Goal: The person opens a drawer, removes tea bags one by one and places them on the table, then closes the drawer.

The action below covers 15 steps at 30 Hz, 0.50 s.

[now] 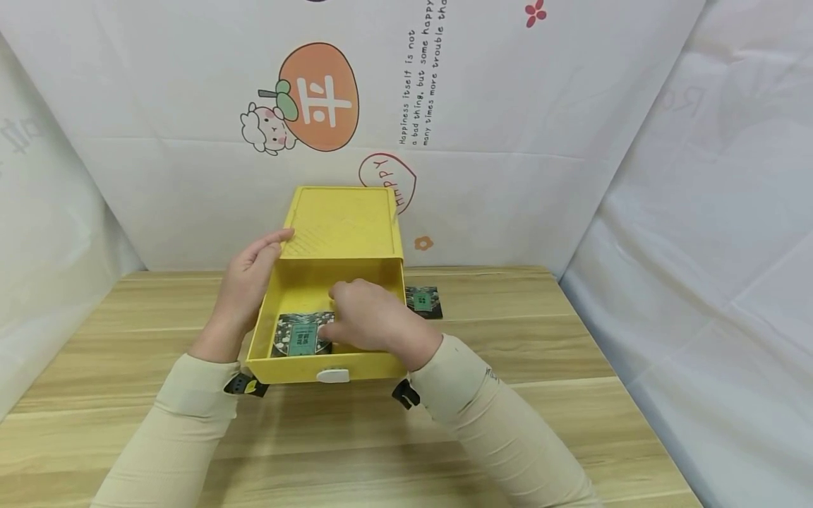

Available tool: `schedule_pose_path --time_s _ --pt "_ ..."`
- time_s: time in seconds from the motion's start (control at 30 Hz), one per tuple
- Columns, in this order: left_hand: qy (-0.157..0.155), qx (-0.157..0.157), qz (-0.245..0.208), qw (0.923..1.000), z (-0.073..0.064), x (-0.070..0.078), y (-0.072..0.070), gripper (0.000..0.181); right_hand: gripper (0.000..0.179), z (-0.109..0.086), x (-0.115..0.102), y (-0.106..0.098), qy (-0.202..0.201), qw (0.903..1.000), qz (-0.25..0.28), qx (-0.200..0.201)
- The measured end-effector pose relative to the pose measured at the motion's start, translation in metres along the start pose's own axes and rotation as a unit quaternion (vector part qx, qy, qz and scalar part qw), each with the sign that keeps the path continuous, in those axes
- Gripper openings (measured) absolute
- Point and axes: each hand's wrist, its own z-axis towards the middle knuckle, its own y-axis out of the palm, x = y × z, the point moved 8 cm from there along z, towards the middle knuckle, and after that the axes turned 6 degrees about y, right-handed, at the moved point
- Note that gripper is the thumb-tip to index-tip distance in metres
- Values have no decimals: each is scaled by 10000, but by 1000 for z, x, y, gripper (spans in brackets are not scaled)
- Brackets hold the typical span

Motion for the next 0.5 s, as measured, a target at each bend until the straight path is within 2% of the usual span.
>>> schedule_pose_path --time_s 0.23,0.4,0.5 --pt "-47 -33 32 10000 -1 -1 1 45 40 0 -3 2 -174 9996 182 -127" --pt "-16 14 -19 10000 0 -1 0 45 48 1 -4 4 -201 9995 158 -171" --pt "-15 26 -29 10000 0 -2 0 45 46 2 -5 5 -235 9995 118 -197"
